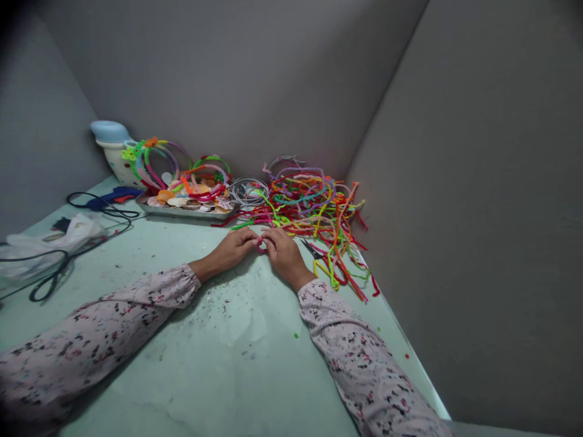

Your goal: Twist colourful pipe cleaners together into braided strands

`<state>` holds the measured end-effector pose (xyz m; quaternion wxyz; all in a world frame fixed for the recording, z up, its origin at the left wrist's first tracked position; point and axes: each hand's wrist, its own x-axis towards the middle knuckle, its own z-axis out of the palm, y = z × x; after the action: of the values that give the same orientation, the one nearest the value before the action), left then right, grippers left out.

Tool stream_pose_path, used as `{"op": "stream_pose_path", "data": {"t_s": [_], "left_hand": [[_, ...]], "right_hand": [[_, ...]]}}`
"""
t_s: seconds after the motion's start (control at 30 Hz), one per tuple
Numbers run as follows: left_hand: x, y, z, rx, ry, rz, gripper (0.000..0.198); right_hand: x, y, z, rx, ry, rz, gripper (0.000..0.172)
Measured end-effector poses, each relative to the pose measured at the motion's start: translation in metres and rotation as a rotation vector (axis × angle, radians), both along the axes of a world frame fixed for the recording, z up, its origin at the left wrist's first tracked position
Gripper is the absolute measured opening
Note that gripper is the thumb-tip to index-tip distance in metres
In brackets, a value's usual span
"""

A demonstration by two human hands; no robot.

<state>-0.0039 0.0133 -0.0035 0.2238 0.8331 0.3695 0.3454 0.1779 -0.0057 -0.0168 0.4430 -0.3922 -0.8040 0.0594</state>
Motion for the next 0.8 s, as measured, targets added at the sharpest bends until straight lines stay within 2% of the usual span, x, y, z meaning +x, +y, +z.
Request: {"op": "stream_pose_path", "data": {"t_s": [0.53, 0.8], "left_hand": [[0.0006, 0.0001, -0.0003, 0.039, 0.109, 0.032, 0.027], [0.0007, -0.0011, 0.0005, 0.028, 0.043, 0.014, 0.024]], "right_hand": [[-0.0011, -0.0049, 0.0029, -0.012, -0.047, -0.023, 0.016], [-0.0007, -0.0045, 0.0021, -0.015, -0.046, -0.044, 0.015]]}}
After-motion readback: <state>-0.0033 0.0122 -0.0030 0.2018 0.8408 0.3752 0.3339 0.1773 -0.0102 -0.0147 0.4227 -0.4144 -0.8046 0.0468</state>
